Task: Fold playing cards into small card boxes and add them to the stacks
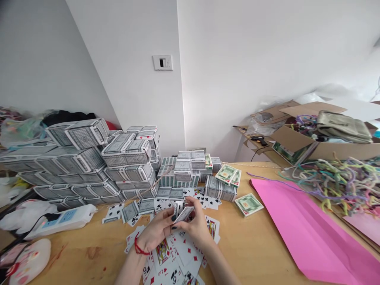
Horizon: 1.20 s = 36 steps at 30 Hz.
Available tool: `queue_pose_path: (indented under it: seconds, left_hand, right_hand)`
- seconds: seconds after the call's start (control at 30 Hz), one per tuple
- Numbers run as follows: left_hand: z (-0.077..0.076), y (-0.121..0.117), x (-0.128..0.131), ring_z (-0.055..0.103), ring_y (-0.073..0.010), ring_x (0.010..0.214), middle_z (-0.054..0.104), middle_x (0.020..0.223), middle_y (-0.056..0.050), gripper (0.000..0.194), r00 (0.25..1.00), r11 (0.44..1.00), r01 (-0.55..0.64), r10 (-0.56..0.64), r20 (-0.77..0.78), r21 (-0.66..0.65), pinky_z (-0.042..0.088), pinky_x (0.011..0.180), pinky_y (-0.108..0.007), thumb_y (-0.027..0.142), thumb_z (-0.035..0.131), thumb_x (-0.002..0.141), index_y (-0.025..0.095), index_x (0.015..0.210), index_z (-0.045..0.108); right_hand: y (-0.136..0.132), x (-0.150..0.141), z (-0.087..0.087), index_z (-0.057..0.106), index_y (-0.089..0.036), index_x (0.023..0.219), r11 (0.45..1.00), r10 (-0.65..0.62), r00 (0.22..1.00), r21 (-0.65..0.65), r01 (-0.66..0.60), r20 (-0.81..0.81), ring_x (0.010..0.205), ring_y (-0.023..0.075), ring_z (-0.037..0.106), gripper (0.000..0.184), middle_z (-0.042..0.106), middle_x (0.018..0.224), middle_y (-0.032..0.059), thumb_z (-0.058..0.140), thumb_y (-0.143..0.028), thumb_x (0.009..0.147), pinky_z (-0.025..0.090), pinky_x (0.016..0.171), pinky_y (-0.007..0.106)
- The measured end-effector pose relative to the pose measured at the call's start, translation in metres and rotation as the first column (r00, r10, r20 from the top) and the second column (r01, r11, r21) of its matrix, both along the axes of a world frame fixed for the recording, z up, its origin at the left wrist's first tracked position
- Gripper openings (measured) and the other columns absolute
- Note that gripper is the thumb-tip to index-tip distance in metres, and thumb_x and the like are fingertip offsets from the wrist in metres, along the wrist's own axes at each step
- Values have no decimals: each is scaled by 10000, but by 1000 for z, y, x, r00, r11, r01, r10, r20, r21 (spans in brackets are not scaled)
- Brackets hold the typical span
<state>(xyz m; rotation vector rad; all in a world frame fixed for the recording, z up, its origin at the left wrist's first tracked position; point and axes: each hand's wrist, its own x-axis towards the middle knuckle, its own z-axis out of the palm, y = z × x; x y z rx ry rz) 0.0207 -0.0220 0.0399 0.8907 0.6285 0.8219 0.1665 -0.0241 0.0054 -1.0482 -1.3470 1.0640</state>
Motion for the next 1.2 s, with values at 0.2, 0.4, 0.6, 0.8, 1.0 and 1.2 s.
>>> queue_pose_path:
  seconds: [0.2,0.4,0.6,0.8,1.0,1.2]
  left_hand:
    - [0,3,1,567,-239,990,639,1036,-111,441,999,997,-36,34,28,75,408,887,-361,270,684,670,142,1082,593]
    - [-4,7,0,546,-243,1031,600,1139,-96,503,991,988,-99,108,-74,120,415,893,-358,121,720,597,172,1081,596]
    - [-20,10,2,608,-185,840,562,1182,-83,552,940,958,-265,282,-191,106,484,743,-301,108,741,542,194,1065,586]
    - [-28,12,2,605,-152,743,546,1181,-98,584,929,950,-282,306,-211,136,499,694,-297,123,756,516,191,1066,574]
    - [-25,11,3,615,-166,747,566,1117,-95,562,959,966,-209,233,-163,151,490,726,-321,111,759,528,185,1052,572]
    - [-26,11,3,608,-158,746,555,1124,-89,558,959,967,-177,211,-187,185,491,708,-313,124,744,554,194,1074,553]
  right_hand:
    - [3,0,0,436,-239,1092,993,39,990,-108,-54,-139,728,161,540,600,490,947,25,724,-204,567,470,614,273]
    - [0,4,10,507,-243,1085,981,98,972,-141,-130,-215,852,186,547,617,538,995,27,614,-42,512,459,649,249]
    - [4,8,3,460,-295,1195,951,140,894,-194,-241,-425,806,153,553,659,507,1107,44,637,-108,588,444,669,262]
    - [6,8,0,487,-278,1181,949,169,848,-148,-277,-502,691,112,511,576,470,1185,65,685,-203,646,444,607,254]
    - [3,6,5,390,-318,1266,968,148,853,-105,-230,-501,644,97,487,693,453,1235,68,690,-236,646,442,526,229]
    - [3,5,7,426,-303,1249,965,152,858,-114,-236,-491,591,74,477,645,429,1296,82,682,-228,662,432,536,231]
